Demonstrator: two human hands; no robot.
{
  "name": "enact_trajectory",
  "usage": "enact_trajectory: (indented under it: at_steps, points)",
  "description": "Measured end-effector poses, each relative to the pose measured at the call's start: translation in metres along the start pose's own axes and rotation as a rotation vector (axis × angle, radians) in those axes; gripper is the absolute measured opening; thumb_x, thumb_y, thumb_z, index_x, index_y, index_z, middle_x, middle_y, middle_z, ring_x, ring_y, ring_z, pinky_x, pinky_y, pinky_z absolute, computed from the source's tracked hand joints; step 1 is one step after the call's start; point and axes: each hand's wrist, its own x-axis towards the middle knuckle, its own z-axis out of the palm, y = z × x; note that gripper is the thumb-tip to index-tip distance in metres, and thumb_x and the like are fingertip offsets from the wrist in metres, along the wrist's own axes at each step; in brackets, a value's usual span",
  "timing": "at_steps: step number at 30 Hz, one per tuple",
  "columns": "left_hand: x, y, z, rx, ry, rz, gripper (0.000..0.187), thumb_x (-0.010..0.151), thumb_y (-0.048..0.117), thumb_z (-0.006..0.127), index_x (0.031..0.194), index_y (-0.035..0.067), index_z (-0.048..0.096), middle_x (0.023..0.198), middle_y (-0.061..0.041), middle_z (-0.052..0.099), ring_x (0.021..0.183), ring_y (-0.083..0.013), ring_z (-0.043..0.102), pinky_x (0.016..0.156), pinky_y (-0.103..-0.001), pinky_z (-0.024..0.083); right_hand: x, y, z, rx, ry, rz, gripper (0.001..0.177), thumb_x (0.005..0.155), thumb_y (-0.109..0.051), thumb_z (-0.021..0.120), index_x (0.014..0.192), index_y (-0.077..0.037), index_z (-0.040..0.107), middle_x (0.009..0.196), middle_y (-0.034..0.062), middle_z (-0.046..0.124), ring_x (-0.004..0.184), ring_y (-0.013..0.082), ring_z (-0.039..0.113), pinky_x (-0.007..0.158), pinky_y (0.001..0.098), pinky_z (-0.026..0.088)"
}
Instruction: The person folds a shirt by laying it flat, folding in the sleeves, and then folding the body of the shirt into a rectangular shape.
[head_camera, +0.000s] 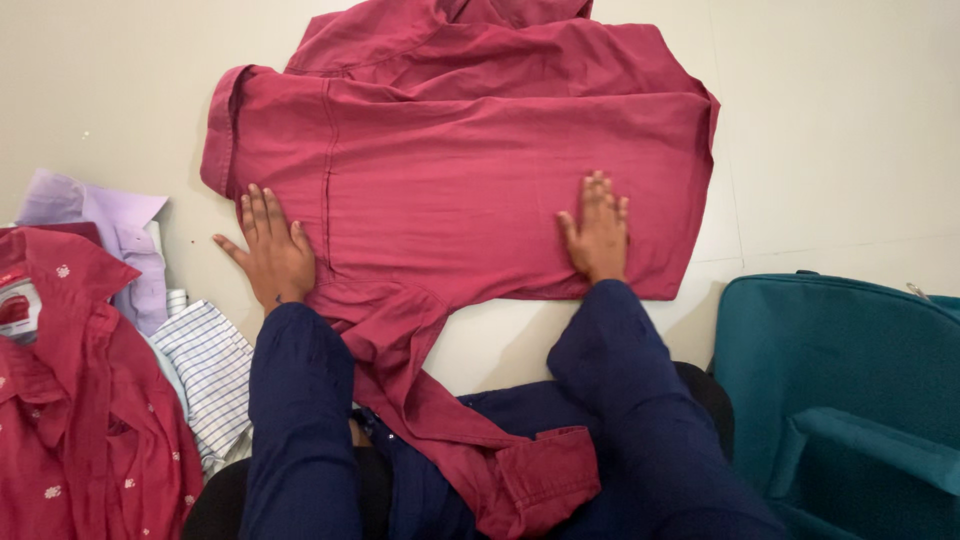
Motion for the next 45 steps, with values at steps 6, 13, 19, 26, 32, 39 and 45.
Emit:
enact_trajectory:
  at_steps: [6,13,19,26,32,39,45]
  points:
    - [-0.001,0.0,-0.002,-0.004,-0.007,0.0,0.065,0.105,0.03,0.05,0.164,0.005,0.037,0.173,-0.01,0.029,0.159,-0.026,0.024,0.12,-0.074,0.001,-0.012,0.079,-0.014,-0.018,-0.023,0.265,0.077,0.107,-0.054,0.038,0.164,-0.005,0.024,0.173,0.0136,0.018,0.16,0.0294,0.015,0.127,0.0545,0.005]
    - [0.002,-0.007,0.004,0.011,-0.055,-0.005,0.065,0.106,0.031,0.048,0.165,0.007,0.032,0.175,-0.009,0.024,0.16,-0.0258,0.02,0.12,-0.075,0.0,-0.019,0.128,-0.003,-0.016,0.006,0.499,0.068,0.109,-0.044,0.03,0.164,-0.006,0.024,0.173,0.0105,0.015,0.16,0.0283,0.012,0.12,0.0704,-0.001]
    - [0.023,-0.003,-0.001,0.041,-0.202,-0.083,0.072,0.099,0.031,0.047,0.162,0.003,0.024,0.172,-0.012,0.014,0.157,-0.0273,0.011,0.113,-0.076,-0.002,-0.011,0.125,-0.017,-0.2,0.023,0.355,0.072,0.104,-0.045,0.05,0.161,-0.004,0.036,0.17,0.0154,0.023,0.158,0.0336,0.021,0.116,0.0759,0.009]
    - [-0.032,0.082,0.0,0.041,-0.064,0.012,0.066,0.101,0.022,0.055,0.16,-0.002,0.035,0.173,-0.019,0.019,0.161,-0.0329,0.013,0.123,-0.07,0.006,-0.027,0.16,-0.066,0.055,-0.191,0.743,0.058,0.097,-0.045,0.073,0.129,0.003,0.063,0.14,0.0265,0.056,0.123,0.044,0.057,0.101,0.0536,0.049]
    - [-0.066,0.106,0.004,-0.086,-0.081,-0.075,0.065,0.101,0.026,0.056,0.157,-0.003,0.038,0.17,-0.023,0.02,0.158,-0.0372,0.015,0.122,-0.069,0.01,-0.089,0.195,-0.068,0.838,-0.536,0.97,0.051,0.089,-0.038,0.077,0.126,-0.005,0.065,0.117,0.0101,0.069,0.11,0.0244,0.065,0.095,0.0399,0.054]
    - [-0.084,0.086,-0.003,-0.035,-0.148,-0.248,0.077,0.102,0.048,0.054,0.158,0.0,0.033,0.169,-0.025,0.015,0.158,-0.0378,0.01,0.12,-0.071,0.008,-0.094,0.177,-0.077,0.938,-0.577,0.728,0.036,0.094,-0.028,0.075,0.124,-0.01,0.066,0.108,0.0,0.066,0.098,0.0157,0.058,0.086,0.0347,0.047]
    - [-0.093,0.075,0.009,0.035,-0.132,-0.207,0.082,0.104,0.055,0.046,0.165,0.006,0.022,0.172,-0.02,0.01,0.16,-0.034,0.007,0.122,-0.068,0.006,-0.096,0.2,-0.04,0.946,-0.614,0.73,0.029,0.106,-0.027,0.06,0.121,-0.003,0.065,0.094,0.0064,0.065,0.079,0.0152,0.06,0.071,0.0315,0.052]
